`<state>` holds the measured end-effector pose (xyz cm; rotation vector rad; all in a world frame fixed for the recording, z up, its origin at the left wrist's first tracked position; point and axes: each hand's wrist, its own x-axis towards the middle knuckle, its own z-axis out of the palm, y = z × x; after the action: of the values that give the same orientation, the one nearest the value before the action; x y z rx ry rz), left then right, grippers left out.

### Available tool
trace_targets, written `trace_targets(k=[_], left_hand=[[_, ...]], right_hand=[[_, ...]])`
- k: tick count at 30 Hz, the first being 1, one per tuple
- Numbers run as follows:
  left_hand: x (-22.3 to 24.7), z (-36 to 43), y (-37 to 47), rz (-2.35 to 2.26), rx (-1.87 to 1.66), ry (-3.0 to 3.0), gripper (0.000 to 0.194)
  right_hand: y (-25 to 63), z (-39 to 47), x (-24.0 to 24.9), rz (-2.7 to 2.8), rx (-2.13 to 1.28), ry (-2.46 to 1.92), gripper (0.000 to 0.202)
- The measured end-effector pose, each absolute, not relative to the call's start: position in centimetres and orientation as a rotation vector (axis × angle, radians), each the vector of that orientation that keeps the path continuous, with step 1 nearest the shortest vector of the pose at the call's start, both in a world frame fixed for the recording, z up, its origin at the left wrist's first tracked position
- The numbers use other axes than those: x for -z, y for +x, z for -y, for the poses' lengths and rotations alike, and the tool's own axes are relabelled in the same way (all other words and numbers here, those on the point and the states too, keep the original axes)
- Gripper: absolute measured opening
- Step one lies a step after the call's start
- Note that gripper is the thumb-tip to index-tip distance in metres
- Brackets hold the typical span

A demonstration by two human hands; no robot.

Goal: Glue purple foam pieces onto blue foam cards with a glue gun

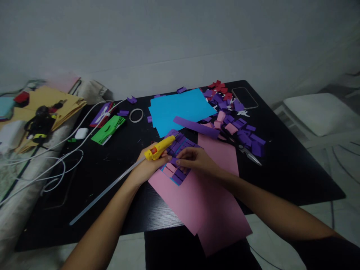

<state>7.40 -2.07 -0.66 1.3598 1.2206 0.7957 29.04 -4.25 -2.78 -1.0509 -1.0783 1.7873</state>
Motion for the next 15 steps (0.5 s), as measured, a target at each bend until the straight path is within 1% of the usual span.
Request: trace_targets(k=[5,9,15], left_hand=[[0.7,2.1,7.5,-1.186,-0.806,1.353,0.029],[0.5,2.2,7.4,-1.170,-0.809,1.369,0.031],[-0.1,2.2,7.0,-1.220,-0.915,1.320,0.032]], right_hand=[[28.8,4.4,3.1,1.040,-1.931,-1.000,0.041],[28.6,4.5,3.0,1.039,-1.953,-0.985,0.041],[29.0,4.5,1.9,0.965,-1.951,-0.906,0.033]])
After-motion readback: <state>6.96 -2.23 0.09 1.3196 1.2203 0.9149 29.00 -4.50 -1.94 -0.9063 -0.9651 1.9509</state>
